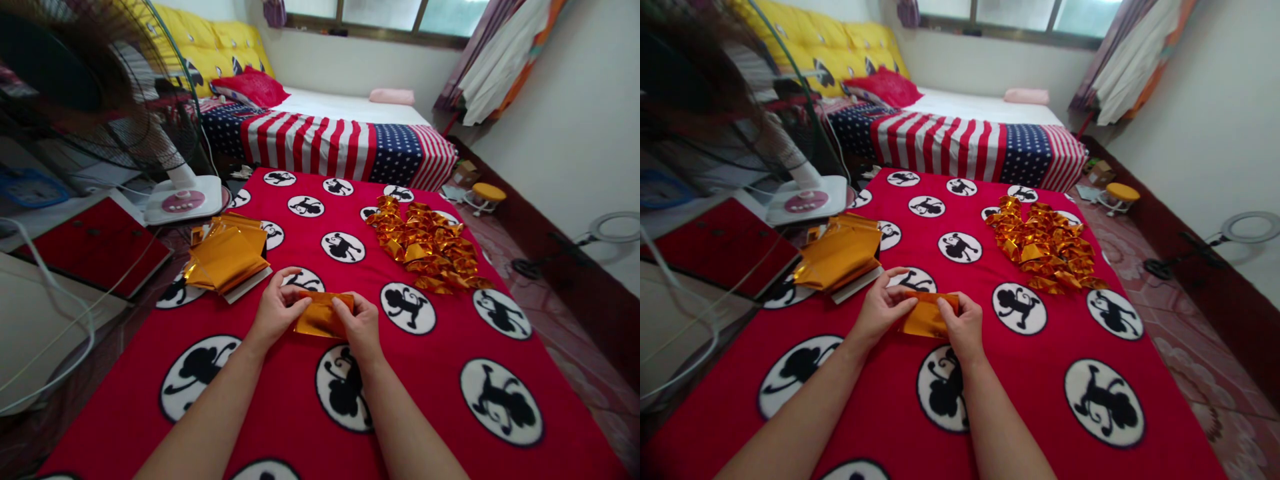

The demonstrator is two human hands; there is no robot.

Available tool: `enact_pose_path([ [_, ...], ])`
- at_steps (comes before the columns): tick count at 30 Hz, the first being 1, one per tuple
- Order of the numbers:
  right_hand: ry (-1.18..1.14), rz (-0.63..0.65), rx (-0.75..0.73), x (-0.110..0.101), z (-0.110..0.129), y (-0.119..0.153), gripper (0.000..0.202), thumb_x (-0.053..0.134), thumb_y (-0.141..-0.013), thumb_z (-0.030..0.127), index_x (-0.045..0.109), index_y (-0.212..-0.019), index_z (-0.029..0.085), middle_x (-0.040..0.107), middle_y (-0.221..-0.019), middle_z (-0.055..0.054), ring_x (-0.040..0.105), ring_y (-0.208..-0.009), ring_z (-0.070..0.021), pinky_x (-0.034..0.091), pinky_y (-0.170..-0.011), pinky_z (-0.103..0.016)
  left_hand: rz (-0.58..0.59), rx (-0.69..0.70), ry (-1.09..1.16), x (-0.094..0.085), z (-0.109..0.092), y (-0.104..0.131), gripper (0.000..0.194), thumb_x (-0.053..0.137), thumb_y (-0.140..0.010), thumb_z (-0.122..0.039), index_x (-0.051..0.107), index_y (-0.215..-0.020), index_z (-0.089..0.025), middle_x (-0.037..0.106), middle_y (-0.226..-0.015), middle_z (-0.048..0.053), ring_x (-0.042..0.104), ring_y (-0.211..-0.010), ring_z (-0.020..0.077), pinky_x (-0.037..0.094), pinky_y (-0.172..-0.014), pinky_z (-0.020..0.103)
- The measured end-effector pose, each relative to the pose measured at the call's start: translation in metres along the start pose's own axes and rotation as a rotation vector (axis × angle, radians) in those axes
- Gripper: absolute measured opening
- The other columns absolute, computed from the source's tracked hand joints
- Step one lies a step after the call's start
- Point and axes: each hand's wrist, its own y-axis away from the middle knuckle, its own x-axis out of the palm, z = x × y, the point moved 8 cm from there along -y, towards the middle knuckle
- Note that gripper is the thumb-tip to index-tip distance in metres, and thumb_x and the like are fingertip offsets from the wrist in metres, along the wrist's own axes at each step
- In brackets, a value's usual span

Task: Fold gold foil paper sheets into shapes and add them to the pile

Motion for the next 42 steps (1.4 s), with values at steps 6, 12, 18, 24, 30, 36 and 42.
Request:
enact_pose_path([
  [6, 0.005, 0.018, -0.017, 0.003, 0.004, 0.001, 0.024, 0.068, -0.079, 0.040, 0.066, -0.076, 0.016, 0.059, -0.063, 0.002, 0.052, -0.057, -0.0122, 0.043, -0.054, -0.023, 0.021, -0.038, 0.037, 0.008, 0.000, 0.002, 0.072, 0.079, -0.066, -0.024, 0.042, -0.127, -0.018, 0.072, -0.078, 0.001, 0.069, -0.066, 0.0161, 0.053, -0.063, 0.024],
  [12, -0.001, 0.094, -0.011, 0.010, 0.005, 0.002, 0.022, 0.073, -0.075, 0.038, 0.067, -0.079, 0.018, 0.065, -0.069, 0.000, 0.058, -0.061, -0.0142, 0.047, -0.059, -0.024, 0.007, -0.030, 0.010, 0.009, 0.001, 0.002, 0.069, 0.079, -0.066, -0.024, 0.044, -0.125, -0.018, 0.071, -0.077, 0.000, 0.068, -0.064, 0.0147, 0.052, -0.060, 0.022],
  [18, 0.013, 0.063, 0.004, 0.011, 0.007, 0.003, 0.019, 0.076, -0.072, 0.034, 0.069, -0.076, 0.017, 0.068, -0.067, -0.001, 0.061, -0.060, -0.0150, 0.047, -0.057, -0.024, 0.033, -0.002, -0.025, 0.012, 0.002, 0.002, 0.066, 0.078, -0.067, -0.023, 0.044, -0.124, -0.018, 0.071, -0.075, 0.000, 0.067, -0.065, 0.0138, 0.050, -0.061, 0.020],
  [24, -0.075, 0.008, 0.044, 0.003, 0.005, 0.002, 0.021, 0.078, -0.070, 0.034, 0.067, -0.071, 0.017, 0.066, -0.064, 0.000, 0.058, -0.056, -0.0134, 0.047, -0.055, -0.024, -0.004, -0.012, -0.019, 0.006, 0.003, 0.002, 0.063, 0.079, -0.067, -0.025, 0.045, -0.119, -0.020, 0.071, -0.075, 0.000, 0.067, -0.061, 0.0136, 0.050, -0.059, 0.020],
  [30, -0.209, -0.079, 0.100, -0.006, 0.001, 0.000, 0.023, 0.081, -0.064, 0.032, 0.062, -0.067, 0.018, 0.065, -0.064, 0.001, 0.058, -0.057, -0.0134, 0.049, -0.057, -0.025, -0.037, -0.021, -0.015, -0.003, 0.005, 0.000, 0.062, 0.080, -0.066, -0.027, 0.045, -0.117, -0.021, 0.072, -0.075, -0.001, 0.067, -0.060, 0.0139, 0.048, -0.056, 0.019],
  [36, -0.257, -0.049, 0.123, -0.006, -0.004, 0.001, 0.022, 0.079, -0.063, 0.028, 0.059, -0.064, 0.019, 0.056, -0.059, 0.004, 0.049, -0.052, -0.0101, 0.041, -0.051, -0.022, -0.037, -0.026, -0.017, -0.001, 0.004, 0.000, 0.062, 0.080, -0.064, -0.026, 0.046, -0.117, -0.020, 0.073, -0.075, 0.000, 0.068, -0.063, 0.0156, 0.050, -0.059, 0.022],
  [42, -0.316, -0.016, 0.156, -0.006, -0.013, 0.001, 0.024, 0.072, -0.072, 0.034, 0.056, -0.063, 0.018, 0.042, -0.052, 0.007, 0.035, -0.045, -0.0073, 0.024, -0.043, -0.021, -0.036, -0.036, -0.003, 0.000, 0.002, 0.001, 0.060, 0.080, -0.065, -0.026, 0.046, -0.114, -0.020, 0.073, -0.075, 0.000, 0.068, -0.063, 0.0159, 0.050, -0.059, 0.022],
])
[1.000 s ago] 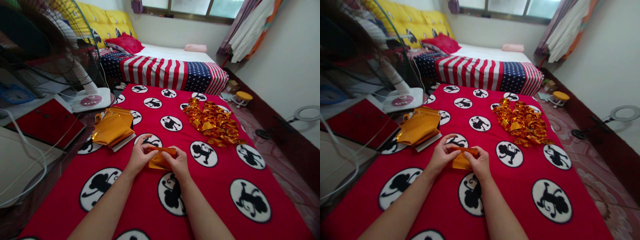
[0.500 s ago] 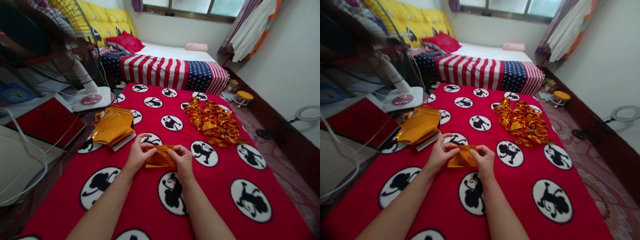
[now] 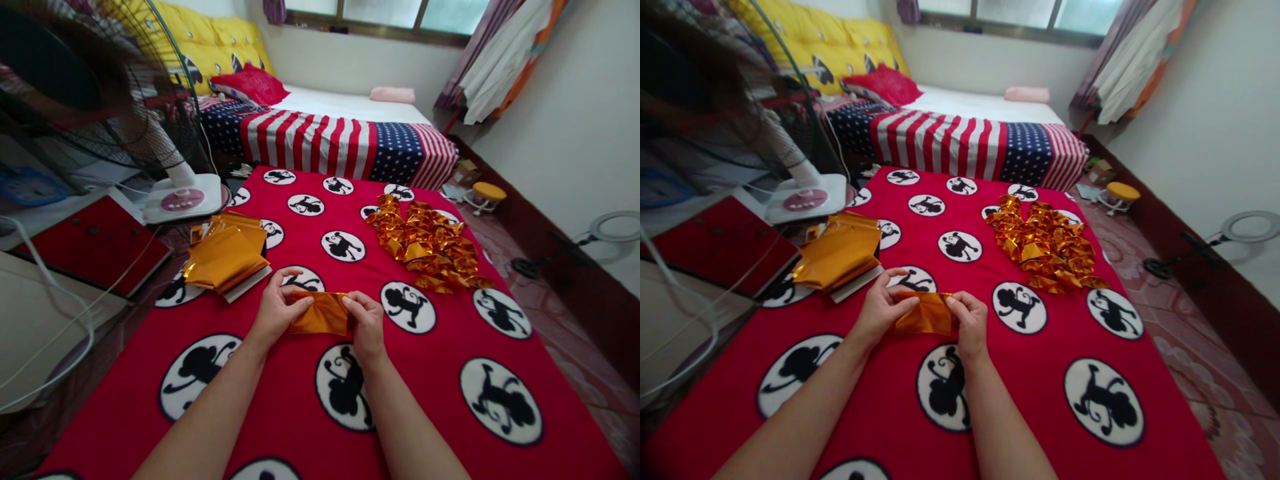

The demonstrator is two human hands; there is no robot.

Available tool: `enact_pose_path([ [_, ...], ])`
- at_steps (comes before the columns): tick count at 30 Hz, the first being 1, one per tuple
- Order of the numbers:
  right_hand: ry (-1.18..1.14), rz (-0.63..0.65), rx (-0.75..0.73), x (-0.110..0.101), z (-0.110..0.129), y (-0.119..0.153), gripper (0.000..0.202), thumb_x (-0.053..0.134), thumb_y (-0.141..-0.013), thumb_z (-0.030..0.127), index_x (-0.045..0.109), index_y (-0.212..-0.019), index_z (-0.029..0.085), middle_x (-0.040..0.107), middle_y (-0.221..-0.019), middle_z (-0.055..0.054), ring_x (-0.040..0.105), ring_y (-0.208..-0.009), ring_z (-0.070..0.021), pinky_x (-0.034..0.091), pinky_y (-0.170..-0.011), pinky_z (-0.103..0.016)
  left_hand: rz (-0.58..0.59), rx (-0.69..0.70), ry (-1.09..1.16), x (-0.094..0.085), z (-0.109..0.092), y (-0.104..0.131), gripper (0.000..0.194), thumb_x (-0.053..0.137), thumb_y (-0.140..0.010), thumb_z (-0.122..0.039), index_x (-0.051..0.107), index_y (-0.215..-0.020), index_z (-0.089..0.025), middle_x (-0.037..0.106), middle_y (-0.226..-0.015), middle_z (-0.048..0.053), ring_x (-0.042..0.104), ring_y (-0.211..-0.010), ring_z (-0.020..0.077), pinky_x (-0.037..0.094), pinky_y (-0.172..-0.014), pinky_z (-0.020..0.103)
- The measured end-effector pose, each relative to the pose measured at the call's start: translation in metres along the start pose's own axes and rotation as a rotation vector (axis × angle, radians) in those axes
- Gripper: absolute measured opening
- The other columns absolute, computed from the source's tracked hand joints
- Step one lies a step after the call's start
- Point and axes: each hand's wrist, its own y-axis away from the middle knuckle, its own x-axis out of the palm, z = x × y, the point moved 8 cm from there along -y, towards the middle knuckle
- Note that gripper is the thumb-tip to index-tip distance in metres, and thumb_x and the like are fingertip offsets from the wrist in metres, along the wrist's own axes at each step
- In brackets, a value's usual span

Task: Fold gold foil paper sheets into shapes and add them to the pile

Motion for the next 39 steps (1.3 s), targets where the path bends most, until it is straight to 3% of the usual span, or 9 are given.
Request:
enact_pose_path([
  [11, 0.220, 0.027, -0.126, 0.009, 0.016, 0.002, 0.039, 0.064, -0.082, 0.052, 0.051, -0.064, 0.020, 0.040, -0.055, 0.006, 0.035, -0.049, -0.0087, 0.029, -0.047, -0.022, -0.017, -0.019, -0.002, -0.004, 0.002, -0.003, 0.058, 0.080, -0.063, -0.029, 0.048, -0.111, -0.020, 0.070, -0.073, -0.002, 0.065, -0.060, 0.0142, 0.047, -0.056, 0.021],
  [14, 0.241, 0.072, -0.129, 0.013, 0.018, 0.002, 0.033, 0.070, -0.077, 0.050, 0.059, -0.073, 0.020, 0.050, -0.057, 0.005, 0.042, -0.051, -0.0094, 0.034, -0.049, -0.021, -0.024, -0.003, -0.015, -0.006, 0.002, -0.003, 0.055, 0.079, -0.064, -0.027, 0.049, -0.109, -0.020, 0.068, -0.072, -0.003, 0.065, -0.061, 0.0139, 0.047, -0.058, 0.021],
  [20, 0.182, 0.197, -0.164, 0.022, 0.018, 0.004, 0.031, 0.066, -0.080, 0.049, 0.066, -0.090, 0.020, 0.066, -0.079, -0.001, 0.059, -0.069, -0.0156, 0.046, -0.064, -0.025, -0.006, 0.022, -0.031, -0.006, 0.004, -0.004, 0.052, 0.077, -0.066, -0.025, 0.049, -0.110, -0.019, 0.069, -0.077, -0.001, 0.067, -0.066, 0.0142, 0.049, -0.060, 0.021],
  [28, 0.342, 0.164, -0.117, 0.025, 0.010, 0.002, 0.020, 0.076, -0.072, 0.033, 0.066, -0.080, 0.018, 0.062, -0.069, 0.001, 0.055, -0.063, -0.0134, 0.043, -0.059, -0.023, 0.075, 0.029, -0.075, 0.003, 0.001, -0.003, 0.048, 0.076, -0.068, -0.024, 0.053, -0.110, -0.017, 0.069, -0.078, 0.001, 0.068, -0.068, 0.0146, 0.050, -0.063, 0.021],
  [39, 0.344, 0.127, -0.165, 0.022, 0.013, 0.002, 0.018, 0.075, -0.072, 0.032, 0.064, -0.072, 0.018, 0.059, -0.064, 0.003, 0.052, -0.058, -0.0119, 0.040, -0.054, -0.022, 0.129, 0.058, -0.085, 0.009, 0.001, -0.002, 0.045, 0.076, -0.071, -0.023, 0.054, -0.111, -0.016, 0.067, -0.076, 0.000, 0.065, -0.068, 0.0119, 0.048, -0.064, 0.019],
])
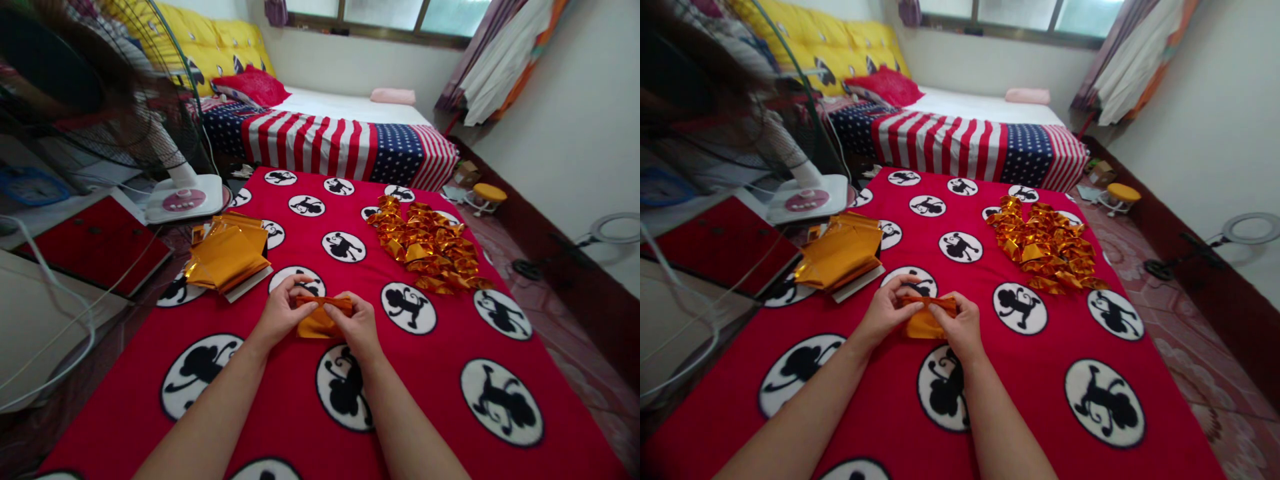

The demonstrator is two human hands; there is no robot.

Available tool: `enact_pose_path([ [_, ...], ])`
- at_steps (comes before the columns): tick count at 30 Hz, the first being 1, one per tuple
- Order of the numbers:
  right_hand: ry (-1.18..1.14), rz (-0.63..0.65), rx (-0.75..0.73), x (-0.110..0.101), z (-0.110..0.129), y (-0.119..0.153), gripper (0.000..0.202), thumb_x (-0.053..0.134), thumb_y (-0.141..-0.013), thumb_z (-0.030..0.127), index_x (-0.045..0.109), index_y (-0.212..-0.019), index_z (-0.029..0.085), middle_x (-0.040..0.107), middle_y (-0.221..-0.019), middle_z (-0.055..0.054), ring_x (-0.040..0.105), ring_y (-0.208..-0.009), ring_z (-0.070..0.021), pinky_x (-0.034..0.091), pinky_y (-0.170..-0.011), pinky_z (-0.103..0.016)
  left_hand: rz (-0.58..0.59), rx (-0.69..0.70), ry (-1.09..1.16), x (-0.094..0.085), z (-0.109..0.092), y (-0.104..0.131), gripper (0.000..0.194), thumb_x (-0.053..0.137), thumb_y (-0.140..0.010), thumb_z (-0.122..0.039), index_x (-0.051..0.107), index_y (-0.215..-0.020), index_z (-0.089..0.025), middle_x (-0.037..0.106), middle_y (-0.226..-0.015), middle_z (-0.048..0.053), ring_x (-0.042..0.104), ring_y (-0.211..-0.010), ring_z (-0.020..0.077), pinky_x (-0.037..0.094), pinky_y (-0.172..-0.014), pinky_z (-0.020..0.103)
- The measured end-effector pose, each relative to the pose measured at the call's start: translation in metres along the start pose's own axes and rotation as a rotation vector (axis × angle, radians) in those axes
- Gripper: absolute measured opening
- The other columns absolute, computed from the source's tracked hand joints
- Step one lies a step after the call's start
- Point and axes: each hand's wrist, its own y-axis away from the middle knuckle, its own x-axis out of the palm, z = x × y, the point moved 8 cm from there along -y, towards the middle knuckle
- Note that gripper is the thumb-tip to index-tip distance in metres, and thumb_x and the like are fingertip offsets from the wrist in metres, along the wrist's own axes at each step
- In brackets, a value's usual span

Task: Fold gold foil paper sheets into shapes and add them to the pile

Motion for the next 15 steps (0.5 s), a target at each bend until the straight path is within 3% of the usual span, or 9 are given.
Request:
enact_pose_path([
  [7, 0.010, -0.042, 0.001, -0.004, 0.003, 0.001, 0.022, 0.076, -0.070, 0.033, 0.060, -0.065, 0.018, 0.053, -0.058, 0.004, 0.047, -0.053, -0.0104, 0.038, -0.051, -0.022, -0.035, -0.006, -0.020, 0.000, -0.001, 0.000, 0.046, 0.076, -0.069, -0.023, 0.052, -0.107, -0.017, 0.069, -0.074, 0.000, 0.065, -0.065, 0.0118, 0.049, -0.062, 0.019],
  [15, -0.177, -0.085, 0.076, -0.009, -0.010, 0.001, 0.025, 0.080, -0.067, 0.032, 0.059, -0.067, 0.018, 0.057, -0.060, 0.003, 0.051, -0.055, -0.0115, 0.041, -0.053, -0.023, -0.089, -0.031, 0.041, -0.008, 0.003, 0.000, 0.049, 0.078, -0.066, -0.024, 0.050, -0.105, -0.017, 0.069, -0.075, 0.000, 0.066, -0.064, 0.0123, 0.051, -0.060, 0.020],
])
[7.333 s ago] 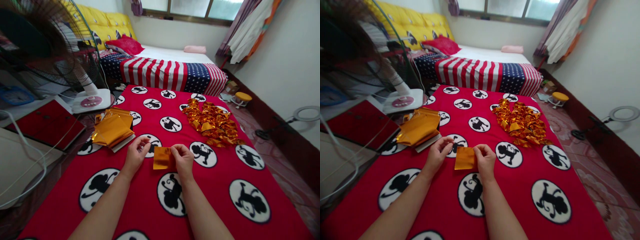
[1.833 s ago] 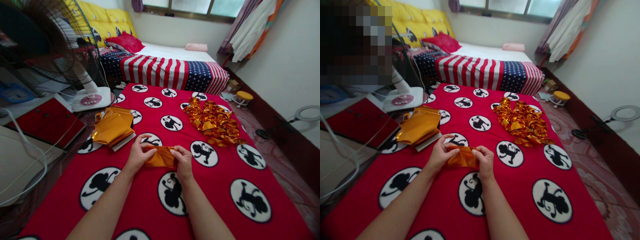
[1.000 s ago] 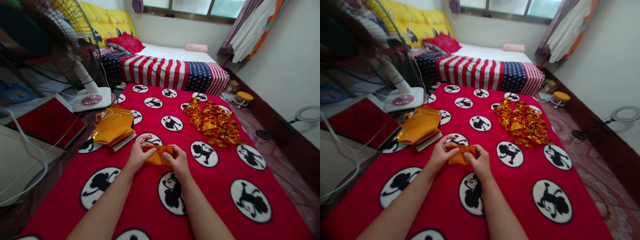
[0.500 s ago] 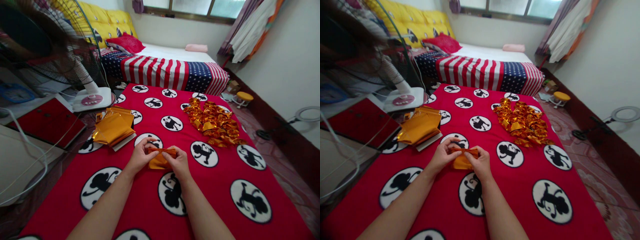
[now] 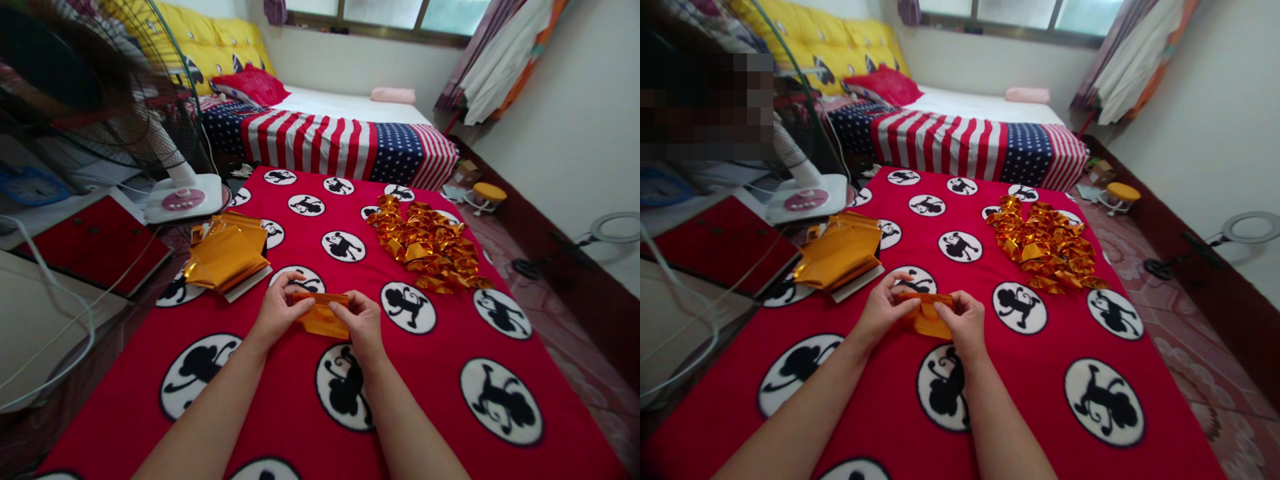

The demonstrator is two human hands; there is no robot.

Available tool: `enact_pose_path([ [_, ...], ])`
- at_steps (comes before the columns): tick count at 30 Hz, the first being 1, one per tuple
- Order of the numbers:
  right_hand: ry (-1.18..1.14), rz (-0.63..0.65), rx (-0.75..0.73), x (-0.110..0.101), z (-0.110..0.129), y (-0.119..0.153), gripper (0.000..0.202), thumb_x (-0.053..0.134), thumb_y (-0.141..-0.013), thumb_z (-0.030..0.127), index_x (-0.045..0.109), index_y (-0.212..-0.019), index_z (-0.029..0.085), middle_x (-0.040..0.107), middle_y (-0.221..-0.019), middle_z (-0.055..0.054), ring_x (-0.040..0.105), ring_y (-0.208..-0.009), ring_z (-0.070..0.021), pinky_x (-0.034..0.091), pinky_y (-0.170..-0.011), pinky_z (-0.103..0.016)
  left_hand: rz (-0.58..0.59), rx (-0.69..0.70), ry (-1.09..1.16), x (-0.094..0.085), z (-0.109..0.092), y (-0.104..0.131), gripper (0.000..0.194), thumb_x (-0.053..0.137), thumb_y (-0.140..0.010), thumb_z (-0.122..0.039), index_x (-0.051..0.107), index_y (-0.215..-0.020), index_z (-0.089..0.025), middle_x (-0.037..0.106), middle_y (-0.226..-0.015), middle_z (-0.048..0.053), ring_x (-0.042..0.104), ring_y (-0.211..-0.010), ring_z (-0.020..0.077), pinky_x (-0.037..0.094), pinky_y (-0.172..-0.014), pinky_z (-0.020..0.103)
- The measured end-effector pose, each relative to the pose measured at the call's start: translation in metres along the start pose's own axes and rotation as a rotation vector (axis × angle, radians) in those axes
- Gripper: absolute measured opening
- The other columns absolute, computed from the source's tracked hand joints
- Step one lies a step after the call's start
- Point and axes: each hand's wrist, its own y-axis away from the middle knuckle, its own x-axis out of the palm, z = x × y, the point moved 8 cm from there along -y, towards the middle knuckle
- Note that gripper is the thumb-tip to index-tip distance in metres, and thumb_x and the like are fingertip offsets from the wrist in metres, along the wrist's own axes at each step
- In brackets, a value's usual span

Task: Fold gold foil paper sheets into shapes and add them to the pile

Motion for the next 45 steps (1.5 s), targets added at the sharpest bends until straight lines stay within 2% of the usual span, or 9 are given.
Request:
enact_pose_path([
  [3, -0.052, -0.047, -0.018, -0.006, 0.001, -0.001, 0.025, 0.080, -0.069, 0.031, 0.059, -0.066, 0.018, 0.055, -0.059, 0.004, 0.048, -0.054, -0.0097, 0.038, -0.052, -0.022, -0.020, -0.014, 0.017, -0.003, 0.001, -0.001, 0.048, 0.079, -0.065, -0.025, 0.051, -0.103, -0.017, 0.069, -0.075, 0.000, 0.066, -0.064, 0.0126, 0.051, -0.060, 0.020],
  [9, -0.145, -0.174, -0.097, -0.022, 0.010, -0.004, 0.026, 0.076, -0.076, 0.031, 0.056, -0.065, 0.019, 0.046, -0.055, 0.007, 0.039, -0.051, -0.0071, 0.033, -0.052, -0.021, -0.154, -0.021, 0.061, -0.019, 0.003, -0.004, 0.045, 0.080, -0.064, -0.026, 0.054, -0.100, -0.017, 0.068, -0.078, -0.001, 0.066, -0.068, 0.0118, 0.049, -0.064, 0.019],
  [16, -0.041, 0.046, -0.067, 0.004, 0.007, -0.004, 0.026, 0.076, -0.075, 0.035, 0.062, -0.090, 0.020, 0.058, -0.076, 0.002, 0.051, -0.063, -0.0103, 0.040, -0.057, -0.022, -0.059, 0.009, -0.062, -0.012, 0.004, -0.005, 0.035, 0.080, -0.067, -0.028, 0.062, -0.094, -0.016, 0.067, -0.078, 0.001, 0.065, -0.069, 0.0123, 0.048, -0.064, 0.020],
  [22, 0.041, -0.114, -0.145, -0.010, 0.010, -0.005, 0.030, 0.075, -0.075, 0.036, 0.063, -0.099, 0.021, 0.057, -0.084, 0.000, 0.054, -0.072, -0.0132, 0.044, -0.061, -0.024, -0.040, 0.007, -0.074, -0.012, 0.004, -0.005, 0.035, 0.081, -0.065, -0.030, 0.064, -0.093, -0.016, 0.068, -0.077, 0.001, 0.064, -0.068, 0.0131, 0.048, -0.062, 0.021],
  [25, 0.114, -0.100, -0.160, -0.010, 0.014, -0.005, 0.031, 0.074, -0.076, 0.037, 0.065, -0.102, 0.022, 0.062, -0.091, -0.003, 0.057, -0.080, -0.0160, 0.046, -0.064, -0.025, -0.022, 0.011, -0.073, -0.010, 0.004, -0.005, 0.034, 0.081, -0.065, -0.030, 0.065, -0.092, -0.016, 0.069, -0.078, 0.001, 0.064, -0.068, 0.0131, 0.048, -0.063, 0.020],
  [28, 0.087, -0.076, -0.099, -0.007, 0.012, -0.004, 0.022, 0.072, -0.077, 0.038, 0.067, -0.089, 0.020, 0.063, -0.081, -0.001, 0.056, -0.069, -0.0139, 0.044, -0.059, -0.024, -0.024, -0.010, -0.026, -0.009, 0.005, -0.004, 0.032, 0.081, -0.066, -0.032, 0.067, -0.089, -0.016, 0.070, -0.080, 0.002, 0.065, -0.069, 0.0136, 0.049, -0.064, 0.021],
  [32, 0.050, -0.076, -0.028, -0.005, 0.010, -0.001, 0.021, 0.074, -0.075, 0.038, 0.064, -0.073, 0.019, 0.058, -0.065, 0.002, 0.050, -0.057, -0.0108, 0.039, -0.052, -0.023, -0.076, -0.054, 0.015, -0.010, 0.007, -0.003, 0.030, 0.078, -0.069, -0.040, 0.071, -0.082, -0.014, 0.069, -0.072, 0.002, 0.061, -0.061, 0.0131, 0.045, -0.056, 0.021],
  [37, 0.053, -0.102, -0.031, -0.008, 0.010, 0.000, 0.022, 0.075, -0.073, 0.037, 0.065, -0.071, 0.018, 0.059, -0.063, 0.002, 0.049, -0.054, -0.0101, 0.037, -0.050, -0.022, -0.163, -0.007, -0.005, -0.017, 0.003, -0.004, 0.030, 0.074, -0.073, -0.043, 0.074, -0.084, -0.015, 0.070, -0.075, 0.002, 0.060, -0.063, 0.0129, 0.042, -0.055, 0.020],
  [45, -0.012, -0.243, -0.087, -0.020, 0.014, -0.001, 0.021, 0.074, -0.075, 0.037, 0.065, -0.074, 0.018, 0.059, -0.066, 0.003, 0.049, -0.058, -0.0099, 0.040, -0.056, -0.022, -0.113, -0.055, 0.129, -0.012, 0.007, -0.003, 0.044, 0.072, -0.075, -0.048, 0.068, -0.102, -0.014, 0.070, -0.076, 0.004, 0.065, -0.068, 0.0157, 0.048, -0.059, 0.022],
])
